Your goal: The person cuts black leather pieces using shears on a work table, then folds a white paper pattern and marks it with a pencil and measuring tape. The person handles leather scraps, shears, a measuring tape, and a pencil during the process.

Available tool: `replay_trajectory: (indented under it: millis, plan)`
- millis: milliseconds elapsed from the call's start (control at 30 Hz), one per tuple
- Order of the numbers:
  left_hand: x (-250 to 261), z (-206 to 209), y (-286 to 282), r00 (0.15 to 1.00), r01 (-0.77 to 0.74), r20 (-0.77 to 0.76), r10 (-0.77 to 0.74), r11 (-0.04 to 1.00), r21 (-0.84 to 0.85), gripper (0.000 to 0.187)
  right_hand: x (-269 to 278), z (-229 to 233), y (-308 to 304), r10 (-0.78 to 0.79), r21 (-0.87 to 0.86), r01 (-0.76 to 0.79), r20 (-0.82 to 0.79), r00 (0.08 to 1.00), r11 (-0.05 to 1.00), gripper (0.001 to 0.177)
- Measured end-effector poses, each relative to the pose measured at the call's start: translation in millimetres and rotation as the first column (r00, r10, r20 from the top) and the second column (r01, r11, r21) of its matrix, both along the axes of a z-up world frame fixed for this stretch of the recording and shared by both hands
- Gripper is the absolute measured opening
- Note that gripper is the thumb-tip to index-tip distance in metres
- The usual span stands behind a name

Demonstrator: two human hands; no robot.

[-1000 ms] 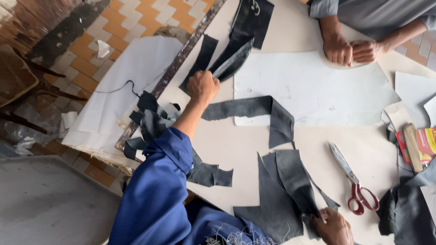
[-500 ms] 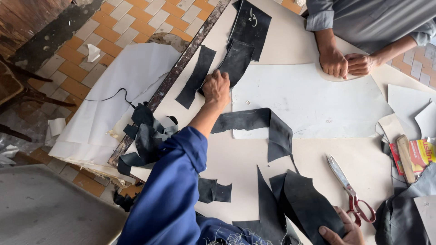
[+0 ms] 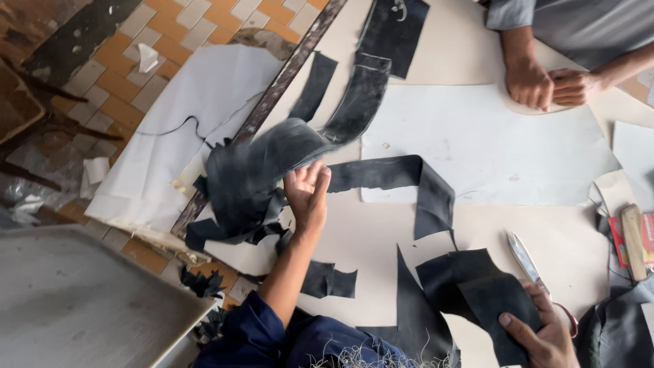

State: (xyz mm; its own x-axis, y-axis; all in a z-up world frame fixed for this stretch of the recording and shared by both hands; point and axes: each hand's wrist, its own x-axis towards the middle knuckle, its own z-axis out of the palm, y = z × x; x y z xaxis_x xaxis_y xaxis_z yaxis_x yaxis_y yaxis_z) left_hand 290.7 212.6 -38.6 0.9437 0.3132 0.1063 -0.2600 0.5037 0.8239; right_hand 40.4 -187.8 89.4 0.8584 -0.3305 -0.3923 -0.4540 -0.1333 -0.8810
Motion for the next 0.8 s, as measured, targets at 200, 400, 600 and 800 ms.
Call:
replay_trajectory:
  millis: [200, 400, 600, 800]
  plan:
    - [-11.1, 0.1, 23.0, 0.922, -0.122, -0.332, -0.198, 0.665, -0.737, 0.087, 98.6, 61.9, 71.2, 0.061, -0.227, -0.095, -0.154, 0.986, 0.969, 0.063]
    - [-12.0, -9.5, 27.4, 0.852, -0.186, -0.373, -0.368, 0.453, -0.872, 0.109, 236.3, 121.0, 131.0, 0.392, -0.743, -0.369, -0.155, 0.907, 0.558, 0.064]
    - [-5.2, -33.5, 38.0, 0.788, -0.286, -0.476, -0.390, 0.452, -0.845, 0.088, 355.3, 165.0, 180.5, 0.408, -0.786, -0.398, -0.205, 0.890, 0.472, 0.059]
    - [-51.3, -58.6, 37.3, 0.687, -0.179, -0.676, -0.266, 0.840, -0.512, 0.064, 435.1, 161.2, 225.9, 0.527, -0.934, -0.336, -0.347, 0.776, -0.120, 0.068]
